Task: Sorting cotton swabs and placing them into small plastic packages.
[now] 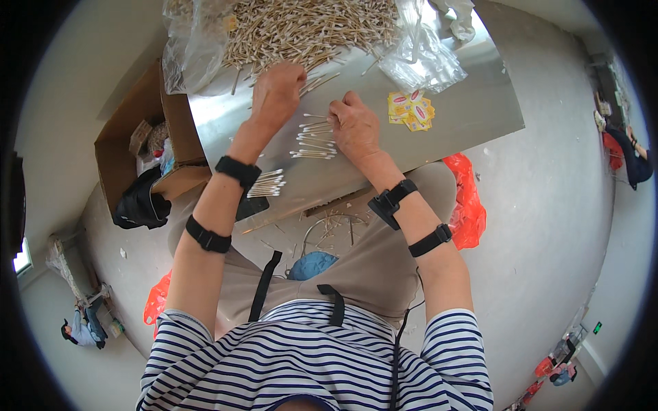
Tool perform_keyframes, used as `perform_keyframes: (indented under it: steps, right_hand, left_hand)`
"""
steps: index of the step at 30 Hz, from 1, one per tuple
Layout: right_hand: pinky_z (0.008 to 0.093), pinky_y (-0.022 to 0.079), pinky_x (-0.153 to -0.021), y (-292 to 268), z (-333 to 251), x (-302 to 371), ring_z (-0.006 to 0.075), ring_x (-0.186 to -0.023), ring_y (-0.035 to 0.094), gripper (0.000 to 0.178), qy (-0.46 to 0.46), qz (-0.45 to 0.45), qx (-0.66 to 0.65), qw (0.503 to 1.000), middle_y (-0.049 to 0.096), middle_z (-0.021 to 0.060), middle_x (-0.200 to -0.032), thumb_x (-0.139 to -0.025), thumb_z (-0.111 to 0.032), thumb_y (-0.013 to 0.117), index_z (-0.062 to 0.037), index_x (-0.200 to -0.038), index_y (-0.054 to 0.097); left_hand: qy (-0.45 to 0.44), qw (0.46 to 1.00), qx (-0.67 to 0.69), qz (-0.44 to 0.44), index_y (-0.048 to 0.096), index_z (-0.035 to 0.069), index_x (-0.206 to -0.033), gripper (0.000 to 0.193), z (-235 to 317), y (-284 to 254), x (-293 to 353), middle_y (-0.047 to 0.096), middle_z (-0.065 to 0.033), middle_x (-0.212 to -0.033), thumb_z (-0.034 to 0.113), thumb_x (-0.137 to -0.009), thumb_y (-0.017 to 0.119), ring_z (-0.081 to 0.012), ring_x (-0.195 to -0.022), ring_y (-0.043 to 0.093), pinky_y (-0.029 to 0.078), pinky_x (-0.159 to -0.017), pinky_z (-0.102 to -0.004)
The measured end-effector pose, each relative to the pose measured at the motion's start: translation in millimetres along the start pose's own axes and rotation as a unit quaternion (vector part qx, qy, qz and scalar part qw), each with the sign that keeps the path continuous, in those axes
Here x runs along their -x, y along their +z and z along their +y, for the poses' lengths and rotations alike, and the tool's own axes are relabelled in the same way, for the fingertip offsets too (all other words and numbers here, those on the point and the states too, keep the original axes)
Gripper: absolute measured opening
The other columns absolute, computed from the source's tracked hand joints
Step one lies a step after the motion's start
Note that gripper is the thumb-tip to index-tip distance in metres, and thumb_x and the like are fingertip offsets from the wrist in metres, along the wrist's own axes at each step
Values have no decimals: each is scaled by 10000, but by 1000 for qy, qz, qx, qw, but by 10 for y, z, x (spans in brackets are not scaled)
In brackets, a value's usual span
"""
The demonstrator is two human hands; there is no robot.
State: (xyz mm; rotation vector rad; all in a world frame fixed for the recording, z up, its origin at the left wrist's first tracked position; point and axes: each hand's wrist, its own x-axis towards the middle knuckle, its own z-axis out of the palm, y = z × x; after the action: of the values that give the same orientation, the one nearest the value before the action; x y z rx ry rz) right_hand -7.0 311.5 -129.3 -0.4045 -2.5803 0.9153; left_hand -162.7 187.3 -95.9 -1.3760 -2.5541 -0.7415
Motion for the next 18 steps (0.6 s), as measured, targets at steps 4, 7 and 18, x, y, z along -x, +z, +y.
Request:
perform_keyframes:
  steps: [4, 7, 18]
  right_hand:
    - [435, 514, -689, 15, 10, 16, 326, -816, 635, 88, -20, -5, 12, 1000, 565, 83, -898, -816, -68, 714, -117, -840, 645]
    - [434, 517, -695, -27, -15, 53, 330, -820, 632, 83, -37, -5, 17, 999, 558, 87, -895, -820, -63, 705, -118, -839, 646]
    - [498, 533, -783, -135, -59, 524, 418, -907, 637, 206, 132, 1, 48, 990, 618, 177, -1034, -803, -18, 673, -42, -996, 607]
  left_hand:
    - [-49, 992, 112, -26, 660, 61, -883, 90, 97, 16, 483, 633, -145, -886, 38, -806, 701, -369, -902, 634, 509, -783, -481]
    - [-63, 988, 138, -40, 650, 41, -889, 108, 172, -5, 636, 620, -144, -883, 49, -803, 715, -364, -896, 620, 504, -794, -465]
    - [-129, 975, 139, -118, 597, 55, -1009, 285, 245, -341, 1007, 615, -184, -994, 42, -752, 721, -432, -953, 628, 514, -799, -525]
